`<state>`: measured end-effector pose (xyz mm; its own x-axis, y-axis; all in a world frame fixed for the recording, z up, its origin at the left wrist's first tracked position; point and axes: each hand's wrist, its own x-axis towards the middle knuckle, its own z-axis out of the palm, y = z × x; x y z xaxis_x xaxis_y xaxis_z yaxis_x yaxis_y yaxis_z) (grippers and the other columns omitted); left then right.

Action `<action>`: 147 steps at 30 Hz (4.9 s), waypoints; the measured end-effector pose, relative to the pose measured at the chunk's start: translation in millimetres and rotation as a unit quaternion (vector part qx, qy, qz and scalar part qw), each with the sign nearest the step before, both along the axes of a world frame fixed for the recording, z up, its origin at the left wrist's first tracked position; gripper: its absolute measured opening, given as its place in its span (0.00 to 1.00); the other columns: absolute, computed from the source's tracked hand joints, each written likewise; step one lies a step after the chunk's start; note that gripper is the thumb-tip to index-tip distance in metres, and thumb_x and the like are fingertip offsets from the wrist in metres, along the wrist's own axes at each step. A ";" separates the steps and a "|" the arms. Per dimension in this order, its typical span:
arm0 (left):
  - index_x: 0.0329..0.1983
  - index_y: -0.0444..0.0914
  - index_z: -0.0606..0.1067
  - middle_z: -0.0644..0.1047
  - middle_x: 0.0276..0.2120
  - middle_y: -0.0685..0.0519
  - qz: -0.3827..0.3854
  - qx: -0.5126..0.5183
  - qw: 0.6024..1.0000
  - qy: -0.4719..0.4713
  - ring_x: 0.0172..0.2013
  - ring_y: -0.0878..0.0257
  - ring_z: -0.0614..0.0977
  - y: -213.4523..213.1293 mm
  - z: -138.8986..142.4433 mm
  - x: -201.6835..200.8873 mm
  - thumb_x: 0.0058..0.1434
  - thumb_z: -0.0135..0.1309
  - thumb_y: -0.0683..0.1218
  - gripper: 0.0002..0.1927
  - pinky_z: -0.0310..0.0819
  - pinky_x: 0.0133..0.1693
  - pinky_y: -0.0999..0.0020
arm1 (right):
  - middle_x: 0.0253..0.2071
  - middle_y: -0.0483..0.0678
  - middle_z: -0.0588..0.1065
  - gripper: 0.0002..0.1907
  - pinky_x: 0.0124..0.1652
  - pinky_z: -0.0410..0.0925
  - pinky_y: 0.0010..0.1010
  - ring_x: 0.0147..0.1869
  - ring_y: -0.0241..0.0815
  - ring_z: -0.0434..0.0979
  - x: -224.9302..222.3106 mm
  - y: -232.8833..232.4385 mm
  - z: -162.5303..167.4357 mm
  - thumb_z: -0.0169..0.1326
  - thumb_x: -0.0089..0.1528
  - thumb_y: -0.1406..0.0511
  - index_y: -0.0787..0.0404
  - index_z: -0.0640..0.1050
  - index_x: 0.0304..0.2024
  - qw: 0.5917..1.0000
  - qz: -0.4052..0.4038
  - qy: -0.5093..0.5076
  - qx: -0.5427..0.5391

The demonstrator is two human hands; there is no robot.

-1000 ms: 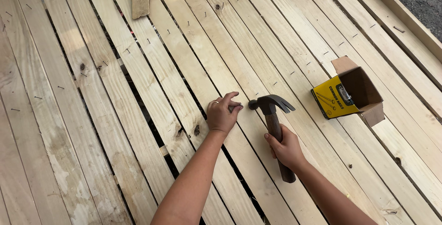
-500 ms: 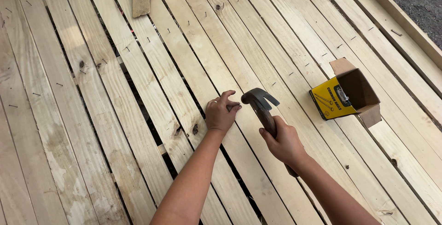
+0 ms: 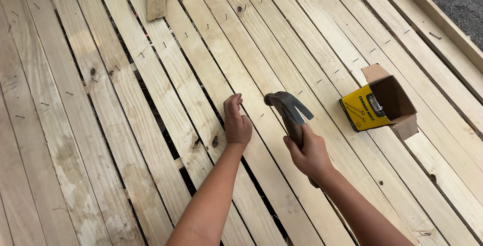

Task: The person hammers nails into a slatted wooden frame outdoors, taking nails one at a time from an open cardboard nail box and driving them into the planks. They later hold a concrete block piece against the frame and hammer it, then hammer a small wood block at the frame edge.

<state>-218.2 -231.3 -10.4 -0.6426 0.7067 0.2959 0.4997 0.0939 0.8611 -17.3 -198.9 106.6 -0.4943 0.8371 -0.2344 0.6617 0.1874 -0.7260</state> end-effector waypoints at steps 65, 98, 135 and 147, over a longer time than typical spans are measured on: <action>0.40 0.41 0.81 0.83 0.41 0.51 -0.262 -0.344 0.861 0.268 0.41 0.56 0.87 128.6 132.0 181.3 0.59 0.61 0.40 0.07 0.84 0.36 0.63 | 0.23 0.47 0.70 0.11 0.20 0.63 0.30 0.19 0.36 0.68 121.2 29.7 61.8 0.55 0.67 0.65 0.65 0.69 0.35 0.928 -0.245 0.277 -0.032; 0.33 0.43 0.84 0.83 0.30 0.59 0.006 -0.112 0.990 -0.081 0.27 0.66 0.81 -62.0 44.0 -34.0 0.58 0.65 0.48 0.05 0.73 0.30 0.70 | 0.25 0.49 0.73 0.12 0.22 0.70 0.32 0.20 0.38 0.74 29.3 -21.1 21.6 0.61 0.58 0.67 0.65 0.72 0.38 0.985 -0.060 0.091 -0.135; 0.51 0.45 0.70 0.83 0.27 0.64 -0.009 -0.062 0.997 0.045 0.30 0.65 0.82 -62.7 12.6 -32.0 0.56 0.67 0.46 0.22 0.73 0.44 0.65 | 0.19 0.52 0.74 0.18 0.27 0.68 0.39 0.21 0.45 0.75 -5.2 -33.3 -2.9 0.63 0.58 0.60 0.64 0.75 0.43 0.992 0.079 -0.093 0.017; 0.50 0.46 0.68 0.83 0.29 0.63 -0.020 -0.082 0.996 0.028 0.30 0.64 0.84 -62.0 8.1 -28.7 0.59 0.65 0.43 0.21 0.76 0.40 0.67 | 0.19 0.51 0.74 0.16 0.24 0.69 0.37 0.19 0.42 0.74 2.0 -29.9 -5.3 0.61 0.59 0.59 0.63 0.74 0.41 0.990 0.045 -0.130 -0.028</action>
<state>-246.9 -293.2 -2.3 -0.5995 0.7725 0.2096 0.5523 0.2097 0.8068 -15.3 -228.8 101.3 -0.4827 0.7749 -0.4081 0.8105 0.2187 -0.5434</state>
